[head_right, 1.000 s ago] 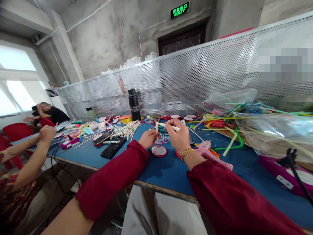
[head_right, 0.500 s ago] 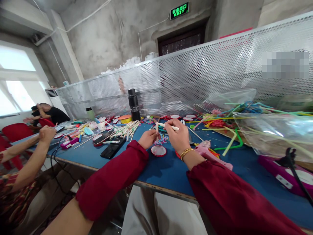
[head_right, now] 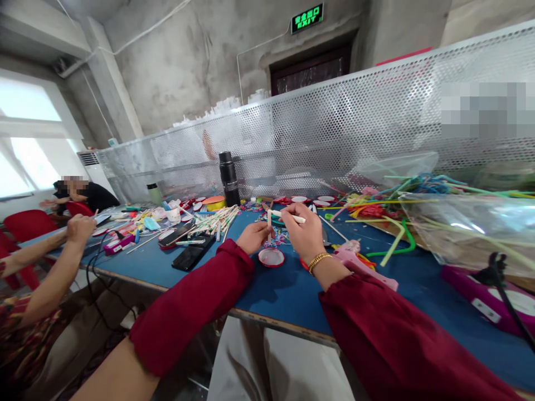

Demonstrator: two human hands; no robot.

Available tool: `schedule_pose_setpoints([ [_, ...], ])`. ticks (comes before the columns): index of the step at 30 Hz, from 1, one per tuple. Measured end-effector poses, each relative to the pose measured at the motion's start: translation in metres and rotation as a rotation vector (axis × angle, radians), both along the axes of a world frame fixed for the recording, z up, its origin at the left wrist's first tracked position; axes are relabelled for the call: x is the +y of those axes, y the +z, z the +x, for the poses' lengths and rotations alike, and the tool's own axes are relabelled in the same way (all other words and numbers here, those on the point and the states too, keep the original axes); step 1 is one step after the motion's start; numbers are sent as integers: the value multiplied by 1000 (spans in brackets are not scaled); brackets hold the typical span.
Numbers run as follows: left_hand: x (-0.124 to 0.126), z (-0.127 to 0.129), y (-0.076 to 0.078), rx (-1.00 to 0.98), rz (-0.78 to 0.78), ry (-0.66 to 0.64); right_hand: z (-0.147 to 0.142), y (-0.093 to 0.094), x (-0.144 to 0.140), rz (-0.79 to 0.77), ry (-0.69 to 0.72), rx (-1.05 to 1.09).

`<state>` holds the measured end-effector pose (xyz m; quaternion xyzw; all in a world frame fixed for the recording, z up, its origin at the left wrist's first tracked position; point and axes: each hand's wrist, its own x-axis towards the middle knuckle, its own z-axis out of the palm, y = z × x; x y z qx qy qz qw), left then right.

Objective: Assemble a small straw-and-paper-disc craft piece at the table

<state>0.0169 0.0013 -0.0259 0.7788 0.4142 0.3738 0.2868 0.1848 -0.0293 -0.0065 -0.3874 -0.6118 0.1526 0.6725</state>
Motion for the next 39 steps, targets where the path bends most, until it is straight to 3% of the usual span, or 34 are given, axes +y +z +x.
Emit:
schedule_pose_setpoints([
  [39, 1, 0, -2, -18, -18, -6, -1, 2, -3, -2, -11, -4],
])
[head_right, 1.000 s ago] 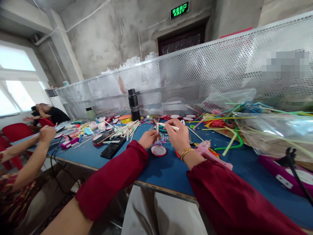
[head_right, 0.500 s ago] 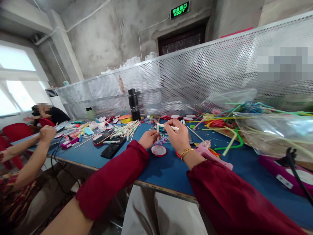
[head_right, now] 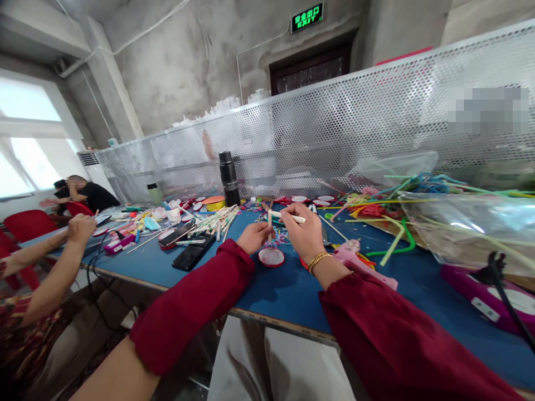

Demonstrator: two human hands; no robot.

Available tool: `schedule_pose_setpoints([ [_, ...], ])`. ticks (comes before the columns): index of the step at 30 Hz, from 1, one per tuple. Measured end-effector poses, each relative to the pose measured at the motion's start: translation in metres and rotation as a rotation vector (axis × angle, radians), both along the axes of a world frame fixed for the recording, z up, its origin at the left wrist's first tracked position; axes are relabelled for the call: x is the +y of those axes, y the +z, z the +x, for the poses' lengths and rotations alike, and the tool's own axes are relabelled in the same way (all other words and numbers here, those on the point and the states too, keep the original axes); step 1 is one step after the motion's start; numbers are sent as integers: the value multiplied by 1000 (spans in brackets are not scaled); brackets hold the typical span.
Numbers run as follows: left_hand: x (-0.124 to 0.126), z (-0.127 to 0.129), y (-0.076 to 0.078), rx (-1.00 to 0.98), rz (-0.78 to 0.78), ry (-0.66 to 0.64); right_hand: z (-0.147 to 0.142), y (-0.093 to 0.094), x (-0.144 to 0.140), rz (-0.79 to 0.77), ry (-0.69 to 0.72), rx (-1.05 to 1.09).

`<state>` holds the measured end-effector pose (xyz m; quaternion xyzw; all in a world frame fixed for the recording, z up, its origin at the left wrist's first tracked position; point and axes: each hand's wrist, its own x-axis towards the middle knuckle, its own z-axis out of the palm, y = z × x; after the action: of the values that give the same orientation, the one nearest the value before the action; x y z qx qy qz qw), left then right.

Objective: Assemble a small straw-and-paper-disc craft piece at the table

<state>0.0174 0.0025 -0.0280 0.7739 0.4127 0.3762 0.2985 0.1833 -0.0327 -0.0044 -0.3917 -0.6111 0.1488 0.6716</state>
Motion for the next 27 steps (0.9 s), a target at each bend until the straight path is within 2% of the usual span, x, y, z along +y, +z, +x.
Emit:
schedule_pose_setpoints([
  [11, 1, 0, 0, 7, -7, -1, -2, 5, -6, -22, 28, 16],
  [19, 2, -1, 0, -2, 27, -15, 1, 0, 1, -23, -27, -1],
  [27, -2, -1, 3, 24, 15, 2, 1, -1, 1, -18, 2, -5],
])
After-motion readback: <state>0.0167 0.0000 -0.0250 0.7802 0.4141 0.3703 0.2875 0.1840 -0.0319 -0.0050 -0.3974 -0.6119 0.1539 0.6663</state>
